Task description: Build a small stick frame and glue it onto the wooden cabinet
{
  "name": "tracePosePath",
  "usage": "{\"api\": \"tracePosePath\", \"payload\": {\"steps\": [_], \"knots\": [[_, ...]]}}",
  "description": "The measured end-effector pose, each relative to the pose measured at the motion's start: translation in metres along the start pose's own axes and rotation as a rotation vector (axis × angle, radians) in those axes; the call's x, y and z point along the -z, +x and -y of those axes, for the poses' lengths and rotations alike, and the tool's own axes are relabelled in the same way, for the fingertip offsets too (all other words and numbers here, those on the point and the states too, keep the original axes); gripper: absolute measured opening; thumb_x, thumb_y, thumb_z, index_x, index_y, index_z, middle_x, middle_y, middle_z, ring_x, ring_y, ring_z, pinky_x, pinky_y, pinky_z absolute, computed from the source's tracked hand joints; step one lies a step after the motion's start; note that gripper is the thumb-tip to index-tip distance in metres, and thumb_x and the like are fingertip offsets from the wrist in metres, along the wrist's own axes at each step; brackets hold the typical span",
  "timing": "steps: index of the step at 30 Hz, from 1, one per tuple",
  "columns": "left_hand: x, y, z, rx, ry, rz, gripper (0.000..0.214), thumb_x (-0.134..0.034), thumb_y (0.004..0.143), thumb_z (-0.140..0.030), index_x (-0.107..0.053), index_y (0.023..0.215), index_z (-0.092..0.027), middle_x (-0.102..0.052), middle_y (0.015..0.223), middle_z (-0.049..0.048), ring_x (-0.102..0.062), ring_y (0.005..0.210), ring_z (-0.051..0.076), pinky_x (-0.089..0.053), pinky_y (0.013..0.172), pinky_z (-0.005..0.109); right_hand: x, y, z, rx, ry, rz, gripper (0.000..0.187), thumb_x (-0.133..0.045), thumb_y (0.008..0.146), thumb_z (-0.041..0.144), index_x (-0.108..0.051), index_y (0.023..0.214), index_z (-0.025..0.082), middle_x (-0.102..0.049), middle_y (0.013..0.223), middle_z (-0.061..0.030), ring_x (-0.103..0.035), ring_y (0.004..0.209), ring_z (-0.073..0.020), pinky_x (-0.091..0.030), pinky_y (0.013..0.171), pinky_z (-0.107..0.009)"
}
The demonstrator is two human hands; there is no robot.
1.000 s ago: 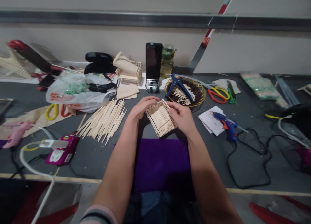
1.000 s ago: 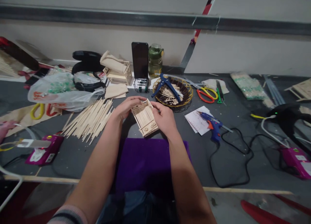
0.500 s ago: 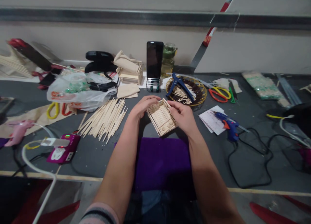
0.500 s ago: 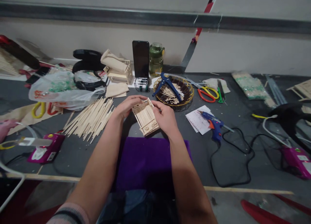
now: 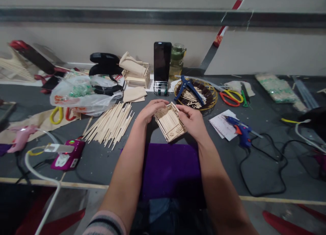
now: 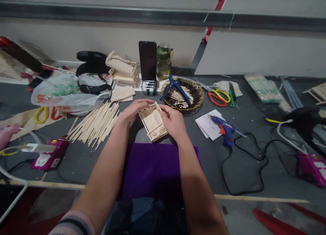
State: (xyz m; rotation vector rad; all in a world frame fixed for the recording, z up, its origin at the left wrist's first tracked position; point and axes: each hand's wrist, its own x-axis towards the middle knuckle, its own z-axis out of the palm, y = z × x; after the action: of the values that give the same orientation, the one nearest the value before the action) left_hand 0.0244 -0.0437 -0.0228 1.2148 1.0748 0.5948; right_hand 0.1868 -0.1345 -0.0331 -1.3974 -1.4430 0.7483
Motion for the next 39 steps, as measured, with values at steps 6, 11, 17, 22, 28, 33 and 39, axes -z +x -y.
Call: {"api": "tracePosePath", "payload": {"steps": [6,11,17,22,28,33,39], "knots": [[0.0012,0.0012,0.0015,-0.007,-0.008,0.009,0.031,-0.060,0.068,-0.021,-0.068,0.098,-0.014,-0.068,0.081,0.0070,-0.058,0.066,0.015,-0.042,0.063,0.028,-0.0008,0.0005,0.0008,-0.004,0.001,-0.003,0.033,-0.051,0.084,0.024,-0.070,0.110,0.021,-0.074,0.107,-0.0037,-0.069,0.094,-0.0196,-0.052,0.084,-0.034],[0.0002,-0.0002,0.0006,-0.010,-0.008,0.005,0.031,-0.060,0.067,-0.020,-0.068,0.096,-0.013,-0.067,0.078,0.0058,-0.058,0.065,0.015,-0.042,0.061,0.027,-0.0002,-0.0001,0.0002,-0.010,0.010,-0.001,0.033,-0.051,0.084,0.024,-0.070,0.111,0.020,-0.074,0.107,-0.0043,-0.068,0.096,-0.0198,-0.051,0.085,-0.034],[0.0005,0.0004,0.0013,-0.007,-0.003,0.009,0.031,-0.059,0.068,-0.019,-0.068,0.097,-0.014,-0.068,0.081,0.0068,-0.058,0.067,0.016,-0.043,0.064,0.029,-0.0010,-0.0002,-0.0014,-0.012,0.024,0.003,0.033,-0.051,0.084,0.025,-0.070,0.111,0.021,-0.074,0.107,-0.0038,-0.068,0.095,-0.0196,-0.052,0.086,-0.035],[0.0007,0.0010,0.0014,-0.008,-0.003,0.009,0.030,-0.059,0.068,-0.019,-0.068,0.096,-0.014,-0.067,0.081,0.0068,-0.057,0.066,0.015,-0.043,0.064,0.029,-0.0008,0.0009,-0.0032,-0.013,0.018,-0.002,0.033,-0.052,0.084,0.025,-0.069,0.112,0.022,-0.073,0.108,-0.0044,-0.068,0.097,-0.0203,-0.052,0.087,-0.036],[0.0008,0.0024,0.0028,-0.014,-0.006,0.011,0.030,-0.059,0.068,-0.020,-0.068,0.096,-0.014,-0.068,0.081,0.0066,-0.058,0.067,0.016,-0.044,0.066,0.029,-0.0006,0.0007,-0.0011,-0.015,0.018,-0.001,0.032,-0.052,0.084,0.025,-0.070,0.111,0.022,-0.074,0.107,-0.0037,-0.068,0.096,-0.0199,-0.052,0.086,-0.035],[0.0016,0.0036,0.0040,-0.019,-0.001,0.015,0.030,-0.060,0.069,-0.020,-0.068,0.097,-0.014,-0.068,0.080,0.0058,-0.058,0.065,0.015,-0.044,0.065,0.029,-0.0004,0.0004,0.0004,-0.015,0.015,-0.001,0.033,-0.051,0.084,0.024,-0.070,0.111,0.022,-0.074,0.107,-0.0039,-0.068,0.096,-0.0199,-0.052,0.086,-0.035],[0.0019,0.0031,0.0042,-0.018,-0.002,0.019,0.029,-0.060,0.069,-0.021,-0.068,0.097,-0.015,-0.068,0.080,0.0054,-0.058,0.066,0.015,-0.043,0.064,0.028,-0.0003,0.0008,-0.0009,-0.005,0.014,0.002,0.033,-0.051,0.084,0.024,-0.070,0.110,0.021,-0.074,0.107,-0.0035,-0.068,0.095,-0.0195,-0.052,0.085,-0.034]]}}
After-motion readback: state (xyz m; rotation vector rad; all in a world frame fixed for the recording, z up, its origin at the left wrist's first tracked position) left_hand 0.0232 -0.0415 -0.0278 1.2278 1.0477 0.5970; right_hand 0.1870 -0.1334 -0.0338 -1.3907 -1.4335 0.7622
